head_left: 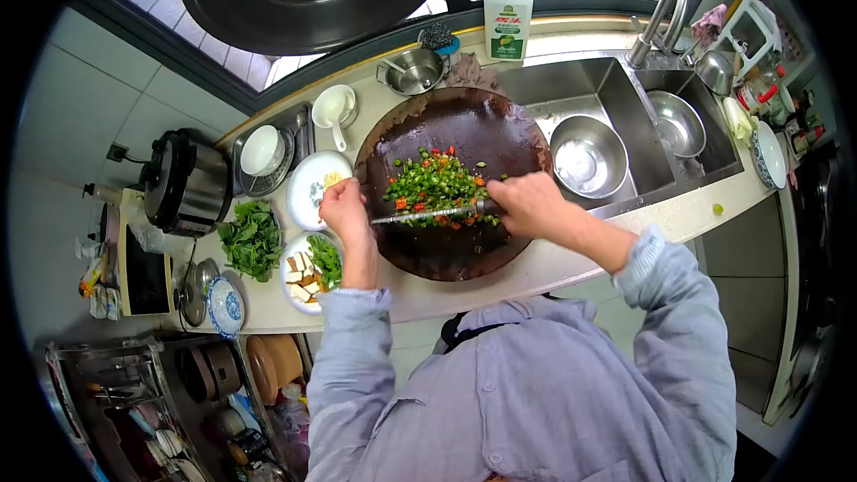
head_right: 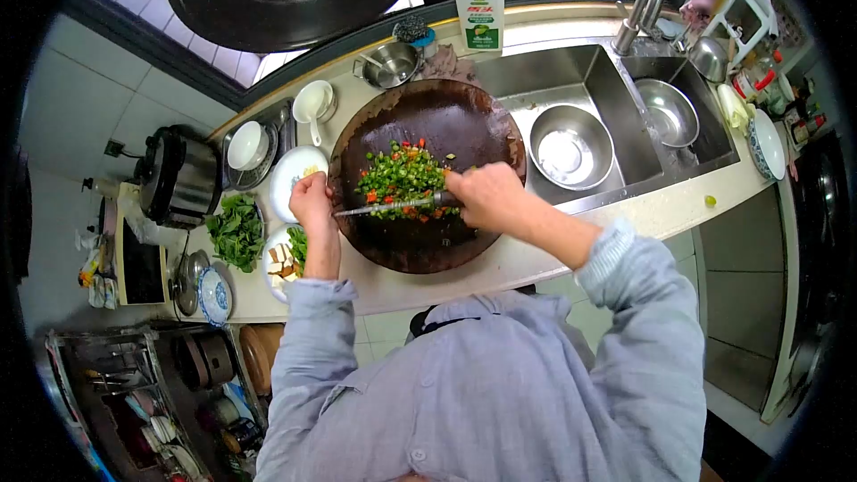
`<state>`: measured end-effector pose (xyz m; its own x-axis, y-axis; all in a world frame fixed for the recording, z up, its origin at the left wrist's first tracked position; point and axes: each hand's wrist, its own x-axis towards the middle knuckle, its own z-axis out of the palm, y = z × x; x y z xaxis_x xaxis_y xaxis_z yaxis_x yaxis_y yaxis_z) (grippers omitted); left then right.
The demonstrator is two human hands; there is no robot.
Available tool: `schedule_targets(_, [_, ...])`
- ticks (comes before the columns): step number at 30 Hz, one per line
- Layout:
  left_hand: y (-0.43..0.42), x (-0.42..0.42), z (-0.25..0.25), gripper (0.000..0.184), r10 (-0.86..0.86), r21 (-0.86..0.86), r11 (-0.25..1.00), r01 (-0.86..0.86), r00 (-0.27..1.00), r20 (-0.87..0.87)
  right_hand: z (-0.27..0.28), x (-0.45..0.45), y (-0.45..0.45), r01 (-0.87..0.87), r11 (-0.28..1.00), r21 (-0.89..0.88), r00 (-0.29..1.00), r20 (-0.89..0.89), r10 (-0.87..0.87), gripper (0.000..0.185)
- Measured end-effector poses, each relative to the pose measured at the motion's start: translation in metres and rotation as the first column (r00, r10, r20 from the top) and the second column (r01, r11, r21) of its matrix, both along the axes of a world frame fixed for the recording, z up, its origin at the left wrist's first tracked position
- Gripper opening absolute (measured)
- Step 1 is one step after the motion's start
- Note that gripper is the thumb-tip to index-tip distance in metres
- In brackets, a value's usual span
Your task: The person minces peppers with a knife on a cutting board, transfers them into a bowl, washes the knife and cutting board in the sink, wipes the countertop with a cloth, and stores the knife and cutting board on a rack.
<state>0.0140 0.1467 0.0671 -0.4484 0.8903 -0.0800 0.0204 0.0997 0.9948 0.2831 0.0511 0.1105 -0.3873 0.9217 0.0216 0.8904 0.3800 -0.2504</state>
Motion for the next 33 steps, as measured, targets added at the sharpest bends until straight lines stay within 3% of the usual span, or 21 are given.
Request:
schedule_targets(3, [-0.017,-0.006,-0.009,0.006,-0.009,-0.07,0.997,0.012,0.999,0.05,-0.013,-0.013,-0.032,0.024,0.99,-0.137,0.998,-0.045,-0.031,0.024])
schedule_targets(8, [0.004,-0.006,-0.017,0.007,-0.036,-0.029,0.999,0.043,0.98,0.194,-0.02,-0.012,-0.02,0.027,0.996,0.086,0.997,-0.073,-0.02,0.023])
schedule_targets(12, [0.025,0.003,-0.016,0.007,-0.02,-0.019,0.999,0.027,0.959,0.283,0.017,-0.013,0.007,0.033,0.995,0.093,0.993,0.107,-0.043,0.019])
schedule_targets(15, [0.025,0.013,-0.036,0.007,0.024,-0.026,0.999,-0.02,0.985,0.17,0.0,-0.006,0.018,0.052,0.998,0.032,0.996,0.077,-0.055,0.019])
schedule_targets(17, [0.019,0.026,-0.032,0.007,0.055,0.123,0.991,-0.06,0.998,0.042,-0.022,0.002,0.014,0.085,0.995,-0.058,0.994,0.073,-0.081,0.018])
schedule_targets(22, [0.036,0.024,-0.014,0.005,0.024,0.008,1.0,-0.025,0.989,0.144,-0.004,0.014,0.027,0.097,0.988,-0.12,0.992,0.095,-0.086,0.022])
schedule_targets(28, [0.074,0.024,0.001,0.009,0.015,0.07,0.997,-0.033,0.97,0.244,0.017,0.02,0.08,0.088,0.993,-0.075,0.987,0.138,-0.077,0.022])
schedule_targets(33, [0.103,0.028,-0.045,0.008,0.09,0.129,0.985,-0.113,0.98,0.176,-0.02,0.03,0.127,0.013,0.999,-0.037,0.99,0.143,-0.007,0.021])
